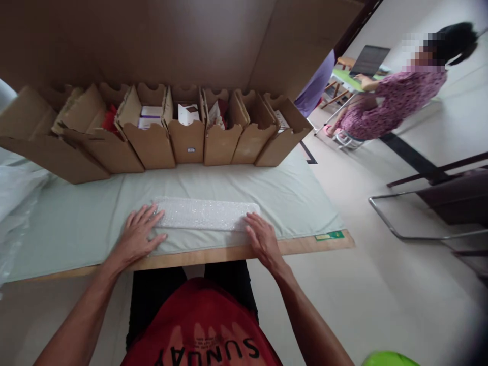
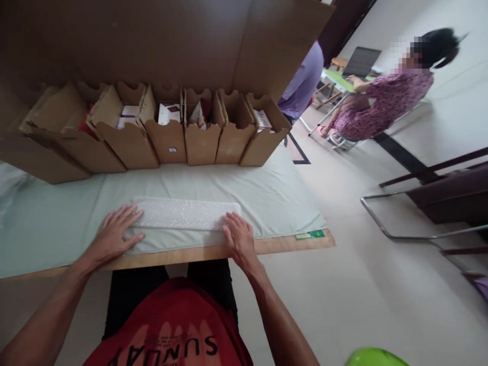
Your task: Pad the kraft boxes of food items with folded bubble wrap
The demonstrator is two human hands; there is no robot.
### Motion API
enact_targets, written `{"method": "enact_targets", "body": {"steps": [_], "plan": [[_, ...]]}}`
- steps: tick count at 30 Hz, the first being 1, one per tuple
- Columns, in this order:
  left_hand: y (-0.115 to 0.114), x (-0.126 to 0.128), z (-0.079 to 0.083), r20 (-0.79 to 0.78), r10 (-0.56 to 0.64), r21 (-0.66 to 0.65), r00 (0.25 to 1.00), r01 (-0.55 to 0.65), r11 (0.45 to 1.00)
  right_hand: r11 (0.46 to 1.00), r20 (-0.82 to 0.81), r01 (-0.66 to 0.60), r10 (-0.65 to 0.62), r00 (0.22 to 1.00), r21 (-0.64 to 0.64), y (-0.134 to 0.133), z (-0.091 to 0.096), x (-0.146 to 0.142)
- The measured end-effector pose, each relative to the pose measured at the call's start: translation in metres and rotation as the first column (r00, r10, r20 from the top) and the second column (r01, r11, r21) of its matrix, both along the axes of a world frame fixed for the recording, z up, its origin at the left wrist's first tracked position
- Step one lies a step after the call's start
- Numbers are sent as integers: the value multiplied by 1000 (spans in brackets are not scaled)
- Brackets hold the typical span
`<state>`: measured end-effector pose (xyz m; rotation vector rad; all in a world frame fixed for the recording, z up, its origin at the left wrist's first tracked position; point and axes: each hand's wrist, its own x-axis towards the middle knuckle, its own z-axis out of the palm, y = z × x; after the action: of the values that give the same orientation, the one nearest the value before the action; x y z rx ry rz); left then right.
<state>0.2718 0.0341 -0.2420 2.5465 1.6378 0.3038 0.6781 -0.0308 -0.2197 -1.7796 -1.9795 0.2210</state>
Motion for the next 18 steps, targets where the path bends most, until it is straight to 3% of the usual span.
{"method": "enact_targets", "body": {"steps": [2,5,9,12,15,18], "plan": [[0,4,5,35,-14,41,999,12,999,995,-18,95,-96,995,-8,9,14,15],[-4,19,15,70,-47,143,996,37,989,977,81,180,-172,982,-114,36,33,29],[-8,35,18,33,-141,209,989,131,969,952,292,84,6,956,-294,73,48,21],[-4,37,15,2,-170,242,985,164,956,913,363,37,124,924,-407,87,56,13],[7,34,16,-4,-212,252,977,206,946,883,357,35,152,922,-469,80,64,17],[27,37,22,0,-246,225,969,239,944,886,243,-26,154,958,-462,44,68,25]]}}
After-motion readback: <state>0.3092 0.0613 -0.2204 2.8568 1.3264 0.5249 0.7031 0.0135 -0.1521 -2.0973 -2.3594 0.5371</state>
